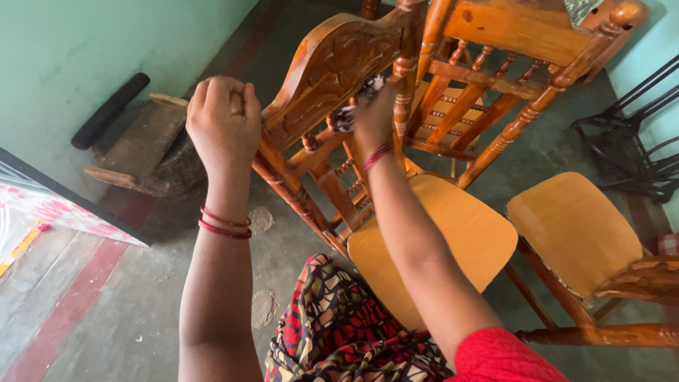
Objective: The person wipes the backrest, seat, and legs of a wooden chair using a patterned cloth. They move between multiple chairs, cleaning the carved details and flat surfaces.
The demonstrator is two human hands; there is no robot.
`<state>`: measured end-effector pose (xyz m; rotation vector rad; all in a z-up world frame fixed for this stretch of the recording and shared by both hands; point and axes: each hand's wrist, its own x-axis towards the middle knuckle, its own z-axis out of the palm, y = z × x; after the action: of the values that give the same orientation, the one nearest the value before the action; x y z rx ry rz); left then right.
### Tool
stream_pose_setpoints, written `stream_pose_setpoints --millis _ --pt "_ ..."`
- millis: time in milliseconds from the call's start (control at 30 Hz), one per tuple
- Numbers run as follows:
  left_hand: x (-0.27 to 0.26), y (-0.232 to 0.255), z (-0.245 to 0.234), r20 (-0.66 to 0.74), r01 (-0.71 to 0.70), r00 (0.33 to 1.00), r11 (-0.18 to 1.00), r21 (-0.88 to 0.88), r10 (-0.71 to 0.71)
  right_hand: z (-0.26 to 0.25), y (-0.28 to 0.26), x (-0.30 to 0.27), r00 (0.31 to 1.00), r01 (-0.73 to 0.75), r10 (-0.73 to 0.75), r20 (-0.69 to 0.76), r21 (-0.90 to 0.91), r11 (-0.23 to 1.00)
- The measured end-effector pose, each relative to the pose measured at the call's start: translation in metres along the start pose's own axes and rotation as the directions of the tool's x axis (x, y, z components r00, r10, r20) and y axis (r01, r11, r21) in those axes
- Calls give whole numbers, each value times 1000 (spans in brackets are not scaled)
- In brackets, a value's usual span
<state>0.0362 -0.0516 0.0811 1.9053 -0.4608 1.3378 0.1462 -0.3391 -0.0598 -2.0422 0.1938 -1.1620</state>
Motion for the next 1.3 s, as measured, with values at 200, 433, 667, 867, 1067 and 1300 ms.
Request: stream_pose_setpoints --millis 200,433,667,867,1067,1300 --pt "2 1 3 -10 -12 1000 1000 -6 12 0 -8 -70 940 341 -336 65 -249 906" --pt "-1 -5 -7 -11 9 1000 1000 -6 -9 -60 -16 -89 900 229 -133 416 -192 954" --pt "-8 -8 -8 -17 -29 999 1000 13 29 -61 -91 -75 948 236 -230 219 1 972" --pt "-7 -12 -3 -18 3 1000 1000 12 -2 -17 -79 -149 835 525 -504 221 -45 850" --pt "-8 -23 -13 -22 43 999 999 11 -43 -21 25 -180 811 460 -395 431 -51 887" --pt "-12 -22 -24 -25 32 999 999 25 -31 -38 6 -130 903 153 -110 415 -71 986"
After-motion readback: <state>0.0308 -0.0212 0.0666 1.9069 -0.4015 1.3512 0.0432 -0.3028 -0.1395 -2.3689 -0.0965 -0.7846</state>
